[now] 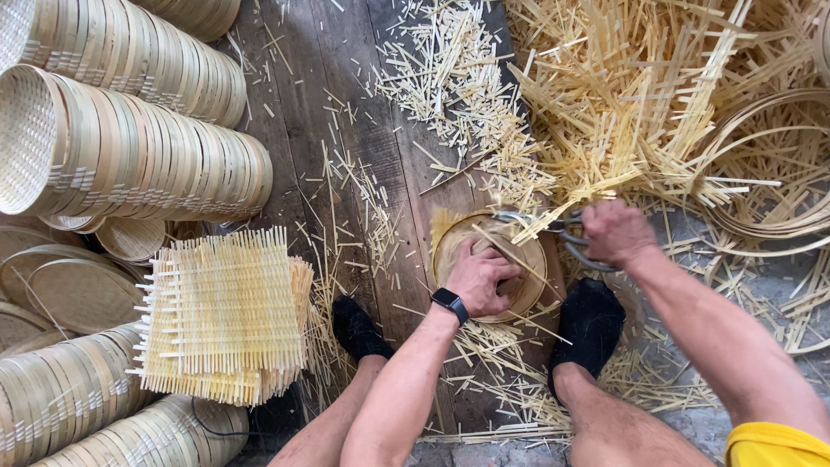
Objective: The person trims excess bamboo strips with shears, fits bamboo rings over woven bases on a wooden mold, and stacks completed basket components on a workshop floor.
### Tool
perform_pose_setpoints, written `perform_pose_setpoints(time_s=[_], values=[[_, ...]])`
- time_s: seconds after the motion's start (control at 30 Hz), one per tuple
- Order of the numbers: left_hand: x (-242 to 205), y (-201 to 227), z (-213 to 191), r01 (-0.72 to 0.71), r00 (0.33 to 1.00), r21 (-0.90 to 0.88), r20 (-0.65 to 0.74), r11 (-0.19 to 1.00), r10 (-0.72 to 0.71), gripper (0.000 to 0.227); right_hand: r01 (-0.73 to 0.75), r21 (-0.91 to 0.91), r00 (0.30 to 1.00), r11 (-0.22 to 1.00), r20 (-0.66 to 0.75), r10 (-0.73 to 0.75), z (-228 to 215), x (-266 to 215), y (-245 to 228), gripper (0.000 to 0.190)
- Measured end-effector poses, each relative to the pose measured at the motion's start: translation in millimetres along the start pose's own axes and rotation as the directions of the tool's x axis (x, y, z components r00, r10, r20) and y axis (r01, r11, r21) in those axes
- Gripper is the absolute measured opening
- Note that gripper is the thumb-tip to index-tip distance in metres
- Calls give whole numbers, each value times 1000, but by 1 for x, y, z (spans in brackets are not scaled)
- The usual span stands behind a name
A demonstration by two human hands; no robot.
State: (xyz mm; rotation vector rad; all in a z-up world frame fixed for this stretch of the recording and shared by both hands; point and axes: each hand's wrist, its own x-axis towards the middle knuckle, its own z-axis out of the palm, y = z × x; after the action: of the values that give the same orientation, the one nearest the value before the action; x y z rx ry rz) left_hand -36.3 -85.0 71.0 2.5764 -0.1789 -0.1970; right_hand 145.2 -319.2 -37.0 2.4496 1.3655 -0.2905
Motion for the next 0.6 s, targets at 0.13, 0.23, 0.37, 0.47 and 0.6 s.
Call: perform_pose_setpoints(time_s=[0.13, 0.23, 0.37, 0.47, 0.6], values=[[8, 2, 4, 28, 991, -5, 128, 1000, -27, 30, 7, 76, 998, 997, 62, -12, -18, -6, 15, 41], [13, 2, 7, -14, 986, 27, 168, 1000, 9, 24, -8, 21, 989, 1000, -150, 11, -24, 4, -5, 41], [13, -2, 14, -29, 958, 46, 286, 999, 15, 19, -26, 2, 995, 1000, -101, 26, -15, 10, -13, 19], [-3, 8, 32, -35, 986, -96, -164, 995, 18, 26, 29, 57, 997, 998, 75, -34, -13, -1, 11, 26], [-14, 28, 48, 480, 624, -229, -589, 847, -514, 111, -39, 119, 999, 992, 31, 35, -31, -16, 20, 37]])
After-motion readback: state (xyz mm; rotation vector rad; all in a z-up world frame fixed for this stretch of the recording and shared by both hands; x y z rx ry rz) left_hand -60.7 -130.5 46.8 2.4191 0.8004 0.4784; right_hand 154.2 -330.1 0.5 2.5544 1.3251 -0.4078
